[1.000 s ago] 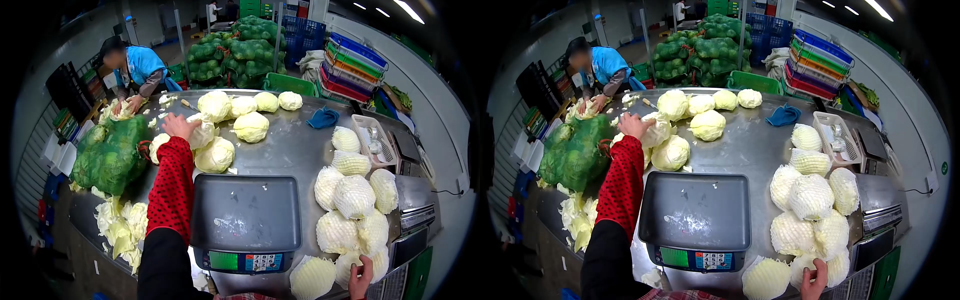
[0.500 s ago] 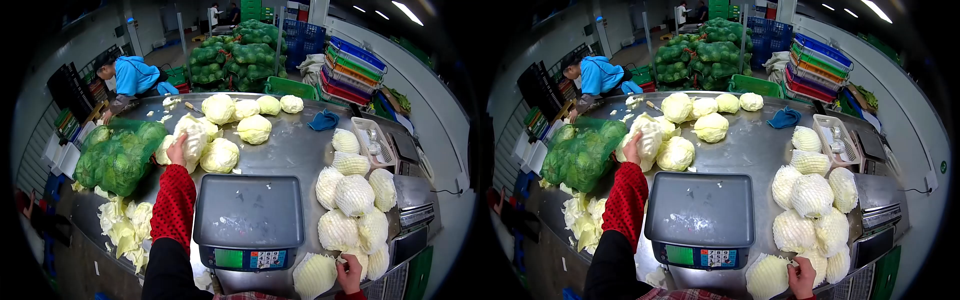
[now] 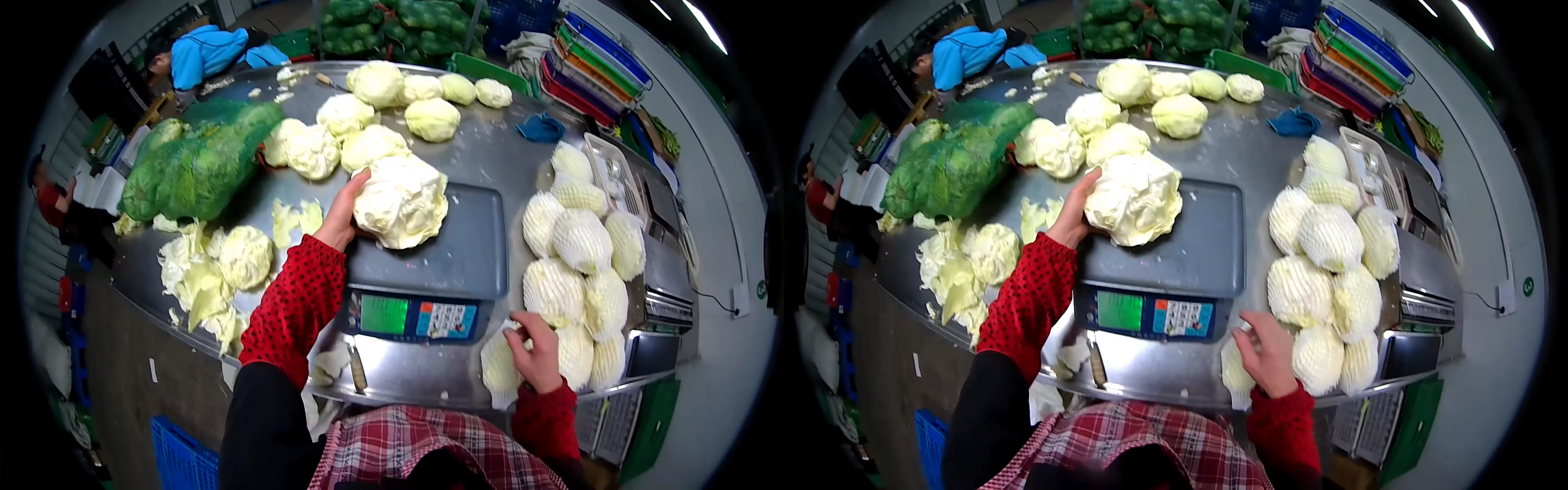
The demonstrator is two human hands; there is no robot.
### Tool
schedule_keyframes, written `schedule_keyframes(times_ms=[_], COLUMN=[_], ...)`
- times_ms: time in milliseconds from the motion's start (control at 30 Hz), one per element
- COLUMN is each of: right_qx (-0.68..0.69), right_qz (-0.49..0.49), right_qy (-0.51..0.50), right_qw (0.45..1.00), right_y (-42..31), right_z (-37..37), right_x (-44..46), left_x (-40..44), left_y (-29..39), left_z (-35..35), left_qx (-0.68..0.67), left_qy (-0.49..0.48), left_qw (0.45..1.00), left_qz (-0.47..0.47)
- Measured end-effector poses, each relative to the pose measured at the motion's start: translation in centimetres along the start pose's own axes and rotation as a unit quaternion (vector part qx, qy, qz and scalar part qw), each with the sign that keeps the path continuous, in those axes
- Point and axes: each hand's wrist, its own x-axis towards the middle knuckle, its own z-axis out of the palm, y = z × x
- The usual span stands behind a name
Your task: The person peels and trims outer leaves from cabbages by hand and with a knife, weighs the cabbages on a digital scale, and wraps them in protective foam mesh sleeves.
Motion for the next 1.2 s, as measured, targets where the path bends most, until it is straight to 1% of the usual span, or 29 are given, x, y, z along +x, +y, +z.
schedule_keyframes(times_ms=[67,100,133,167,200,233,267,333,367,400,467,533,600,667,700,733,800,833,867,900,933,1000,1033,1067,1100,1133,1167,1200], right_qx=[0.007,0.022,0.021,0.025,0.028,0.035,0.036,0.034,0.042,0.033,0.098,0.099,0.080,0.060,0.013,-0.034,-0.051,-0.072,-0.071,-0.079,-0.088,-0.086,-0.066,-0.047,-0.034,0.000,0.051,0.104], right_qz=[0.001,-0.005,-0.003,0.013,0.027,0.042,0.049,0.131,0.135,0.153,0.211,0.148,0.051,0.089,0.047,0.004,-0.001,-0.004,-0.004,0.019,0.042,0.034,0.035,0.032,0.084,0.095,0.112,0.127], right_qy=[-0.008,-0.014,-0.031,-0.027,-0.023,-0.020,-0.040,-0.041,-0.044,-0.077,-0.157,-0.207,-0.215,-0.303,-0.316,-0.328,-0.311,-0.298,-0.298,-0.337,-0.376,-0.336,-0.292,-0.245,-0.263,-0.246,-0.209,-0.172], right_qw=[1.000,1.000,0.999,0.999,0.999,0.998,0.997,0.990,0.989,0.985,0.960,0.962,0.972,0.947,0.947,0.944,0.949,0.952,0.952,0.938,0.922,0.937,0.953,0.968,0.960,0.965,0.970,0.971], right_y=[-1.4,-1.7,-1.8,-1.5,-1.1,-0.9,-0.7,-0.4,-0.2,0.4,1.5,0.3,-0.2,-3.2,-3.9,-4.0,-4.4,-4.5,-4.5,-4.1,-3.4,-1.0,0.4,1.6,1.0,0.6,0.7,0.9], right_z=[0.6,0.8,1.1,1.5,1.9,2.2,2.4,3.1,3.8,4.5,7.1,10.8,16.7,21.5,23.8,25.5,26.6,26.9,26.2,24.8,23.4,20.8,19.7,18.7,16.9,15.7,15.3,14.9], right_x=[-0.3,-0.8,-1.7,-2.7,-3.6,-4.7,-5.9,-8.4,-9.7,-10.7,-11.6,-9.7,-7.5,-5.2,-5.3,-5.5,-6.2,-6.3,-6.1,-5.8,-5.6,-6.7,-7.7,-8.4,-8.4,-8.6,-9.4,-10.0], left_x=[-1.4,-3.3,-3.1,-3.2,-4.0,-5.5,-7.9,-12.6,-14.7,-16.7,-20.4,-22.9,-24.2,-24.5,-24.7,-25.0,-25.5,-25.9,-26.5,-27.1,-27.6,-28.8,-29.0,-28.2,-26.9,-25.5,-23.4,-21.3], left_y=[0.2,1.3,1.2,1.9,2.9,3.7,4.3,5.3,5.2,4.4,0.6,-4.0,-6.6,-7.7,-8.0,-8.1,-8.7,-8.7,-8.5,-8.3,-8.1,-8.1,-7.8,-7.8,-7.9,-7.8,-7.2,-6.4], left_z=[1.4,1.6,0.2,-1.1,-2.3,-4.0,-5.5,-8.3,-11.0,-13.4,-16.0,-17.1,-15.3,-13.7,-12.5,-11.7,-13.2,-14.3,-15.2,-16.0,-16.6,-17.1,-16.0,-15.1,-13.9,-12.5,-10.3,-7.9], left_qx=[-0.001,0.119,0.213,0.316,0.416,0.421,0.425,0.343,0.371,0.396,0.463,0.409,0.324,0.280,0.287,0.280,0.365,0.367,0.412,0.455,0.454,0.450,0.471,0.467,0.467,0.468,0.458,0.469], left_qy=[-0.008,0.025,0.065,0.095,0.122,0.136,0.150,0.212,0.226,0.235,0.282,0.276,0.301,0.311,0.314,0.306,0.293,0.291,0.310,0.329,0.330,0.376,0.384,0.385,0.366,0.346,0.303,0.260], left_qw=[1.000,0.990,0.972,0.942,0.900,0.895,0.880,0.896,0.886,0.876,0.833,0.868,0.894,0.904,0.897,0.901,0.869,0.868,0.839,0.807,0.808,0.789,0.773,0.774,0.774,0.772,0.782,0.773], left_qz=[0.003,-0.070,-0.068,-0.054,-0.038,0.060,0.151,0.185,0.164,0.145,0.111,0.055,0.065,0.088,0.116,0.125,0.163,0.165,0.174,0.182,0.182,0.182,0.182,0.186,0.221,0.256,0.295,0.339])
